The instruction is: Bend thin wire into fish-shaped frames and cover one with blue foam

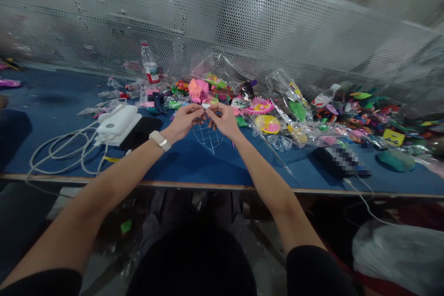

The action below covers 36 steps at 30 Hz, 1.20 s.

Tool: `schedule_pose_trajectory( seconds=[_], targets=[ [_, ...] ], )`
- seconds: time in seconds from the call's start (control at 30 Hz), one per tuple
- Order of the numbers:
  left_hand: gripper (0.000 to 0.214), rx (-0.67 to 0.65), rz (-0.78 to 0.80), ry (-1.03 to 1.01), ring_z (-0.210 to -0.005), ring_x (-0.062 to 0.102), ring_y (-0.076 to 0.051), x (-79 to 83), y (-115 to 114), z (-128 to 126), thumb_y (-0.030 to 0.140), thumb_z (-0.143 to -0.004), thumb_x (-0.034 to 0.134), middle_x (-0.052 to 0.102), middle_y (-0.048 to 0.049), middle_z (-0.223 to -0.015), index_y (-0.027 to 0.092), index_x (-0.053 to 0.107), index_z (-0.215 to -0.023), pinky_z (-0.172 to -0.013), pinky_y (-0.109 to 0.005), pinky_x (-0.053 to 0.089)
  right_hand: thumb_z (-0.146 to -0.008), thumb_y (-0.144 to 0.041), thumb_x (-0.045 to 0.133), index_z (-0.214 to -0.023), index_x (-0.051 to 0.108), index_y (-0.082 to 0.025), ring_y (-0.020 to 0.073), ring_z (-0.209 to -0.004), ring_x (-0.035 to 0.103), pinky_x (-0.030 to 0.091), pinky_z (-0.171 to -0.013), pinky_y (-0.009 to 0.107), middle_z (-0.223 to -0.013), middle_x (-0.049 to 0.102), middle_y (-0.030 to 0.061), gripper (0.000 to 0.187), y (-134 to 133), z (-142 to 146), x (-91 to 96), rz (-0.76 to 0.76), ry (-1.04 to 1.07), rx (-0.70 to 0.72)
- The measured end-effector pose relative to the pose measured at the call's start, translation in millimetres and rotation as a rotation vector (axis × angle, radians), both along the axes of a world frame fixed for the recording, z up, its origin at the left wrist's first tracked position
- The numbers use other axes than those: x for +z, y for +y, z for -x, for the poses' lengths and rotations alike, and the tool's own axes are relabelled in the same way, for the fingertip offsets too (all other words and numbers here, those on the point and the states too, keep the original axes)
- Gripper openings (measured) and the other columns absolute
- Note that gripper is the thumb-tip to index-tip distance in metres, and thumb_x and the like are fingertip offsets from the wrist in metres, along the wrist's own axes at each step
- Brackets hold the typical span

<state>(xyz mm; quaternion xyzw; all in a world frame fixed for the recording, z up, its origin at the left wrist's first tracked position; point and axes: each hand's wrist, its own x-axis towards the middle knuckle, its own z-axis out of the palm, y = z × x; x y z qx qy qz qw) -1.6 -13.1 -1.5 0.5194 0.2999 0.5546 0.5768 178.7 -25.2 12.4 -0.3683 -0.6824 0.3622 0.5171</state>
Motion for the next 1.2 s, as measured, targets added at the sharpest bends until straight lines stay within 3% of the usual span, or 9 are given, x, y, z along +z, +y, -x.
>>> schedule_pose_trajectory(
  seconds=[0.27,0.97,1.2],
  targets=[
    [0.020,-0.020,0.036,-0.040,-0.081,0.075,-0.017,1.9,-0.8,0.7,0.025,-0.079,0.092,0.075,-0.0026,-0.082,0.019,0.075,-0.087,-0.074,-0.030,0.058,-0.082,-0.080,0.080,-0.088,0.064,-0.024,0.0134,-0.050,0.065,0.048,-0.038,0.026,-0.077,0.069,-0.0006,0.059,-3.0,1.1,2.4,-0.016,0.009,0.011],
    [0.017,0.083,-0.073,0.019,-0.078,0.071,-0.015,-2.0,2.6,0.7,0.025,-0.077,0.091,0.076,-0.0035,-0.080,0.017,0.079,-0.086,-0.073,-0.029,0.056,-0.087,-0.081,0.075,-0.085,0.060,-0.026,0.0127,-0.053,0.065,0.048,-0.039,0.026,-0.077,0.066,-0.0015,0.058,-4.3,3.7,-2.5,-0.038,0.000,-0.002],
    [0.019,0.045,-0.024,-0.006,-0.080,0.072,-0.018,-3.5,3.8,0.3,0.028,-0.077,0.091,0.076,-0.0043,-0.083,0.018,0.078,-0.086,-0.081,-0.035,0.059,-0.090,-0.076,0.076,-0.083,0.061,-0.025,0.0134,-0.050,0.063,0.046,-0.039,0.029,-0.076,0.065,-0.0011,0.054,-2.7,1.2,-1.7,-0.074,0.000,0.016]
  ],
)
